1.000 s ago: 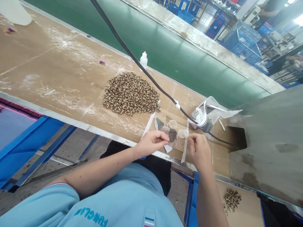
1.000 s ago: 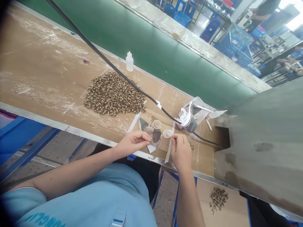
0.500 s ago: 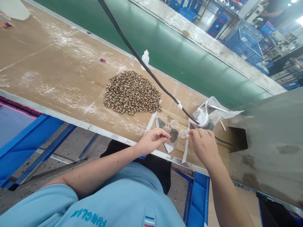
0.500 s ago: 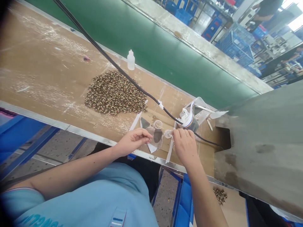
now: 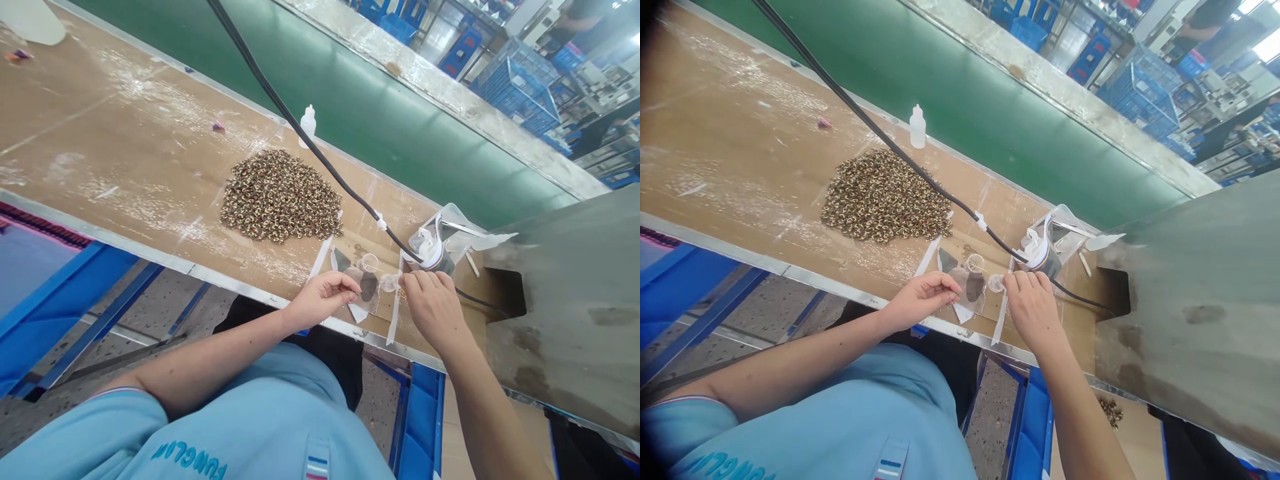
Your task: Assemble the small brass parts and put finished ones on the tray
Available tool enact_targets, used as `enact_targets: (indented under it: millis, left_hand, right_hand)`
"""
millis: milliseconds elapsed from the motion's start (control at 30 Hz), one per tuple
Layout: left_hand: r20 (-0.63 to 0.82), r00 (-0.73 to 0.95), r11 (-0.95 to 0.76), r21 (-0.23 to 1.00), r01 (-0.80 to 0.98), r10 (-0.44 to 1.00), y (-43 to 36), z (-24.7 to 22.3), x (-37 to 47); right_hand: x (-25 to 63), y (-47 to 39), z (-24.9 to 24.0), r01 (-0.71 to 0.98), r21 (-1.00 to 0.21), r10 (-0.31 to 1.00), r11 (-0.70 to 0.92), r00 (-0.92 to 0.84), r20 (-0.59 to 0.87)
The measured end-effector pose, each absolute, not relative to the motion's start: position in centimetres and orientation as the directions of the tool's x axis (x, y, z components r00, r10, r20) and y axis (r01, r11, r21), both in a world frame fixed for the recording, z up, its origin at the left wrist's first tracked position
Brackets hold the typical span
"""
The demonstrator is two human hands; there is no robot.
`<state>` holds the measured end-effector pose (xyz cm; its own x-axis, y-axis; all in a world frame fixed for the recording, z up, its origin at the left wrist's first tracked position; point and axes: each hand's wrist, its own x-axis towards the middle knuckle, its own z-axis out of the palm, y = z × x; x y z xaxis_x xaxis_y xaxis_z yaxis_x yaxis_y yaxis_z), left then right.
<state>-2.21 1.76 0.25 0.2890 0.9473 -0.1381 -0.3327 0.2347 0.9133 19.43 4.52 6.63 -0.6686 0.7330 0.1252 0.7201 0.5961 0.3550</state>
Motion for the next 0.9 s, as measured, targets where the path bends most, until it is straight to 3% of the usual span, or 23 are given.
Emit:
enact_targets:
  millis: [100, 167, 333, 500, 733, 900]
  left_hand:
    - [-0.158, 0.29, 0.259, 0.9, -0.352, 0.944, 1.8, 0.4, -2.3]
    - [-0.196, 0.309, 0.311, 0.867, -0.388, 0.931, 1.9, 0.5, -2.3]
    - [-0.262, 0.357, 0.413, 0.786, -0.46, 0.897, 2.1, 0.5, -2.4]
    - [-0.33, 0.414, 0.517, 0.683, -0.516, 0.848, 2.1, 0.6, -2.4]
    - [-0.401, 0.508, 0.643, 0.558, -0.524, 0.762, 1.5, 0.7, -2.5]
    - [-0.425, 0.514, 0.664, 0.541, -0.516, 0.745, 1.6, 0.8, -2.5]
  right_hand:
    - [19.6, 4.4, 6.8, 0.728, 0.357, 0.735, 0.585, -0.662, 0.147]
    - [19.7, 4.3, 6.8, 0.767, 0.297, 0.75, 0.568, -0.631, 0.196]
    - [19.4, 3.3, 6.1, 0.855, -0.003, 0.805, 0.519, -0.488, 0.338]
    - [17.4, 1.7, 4.9, 0.849, -0.246, 0.857, 0.467, -0.366, 0.363]
    - [14.7, 0.3, 3.6, 0.77, -0.375, 0.842, 0.516, -0.376, 0.387]
    - [14.4, 0.1, 2.9, 0.75, -0.384, 0.831, 0.538, -0.396, 0.39]
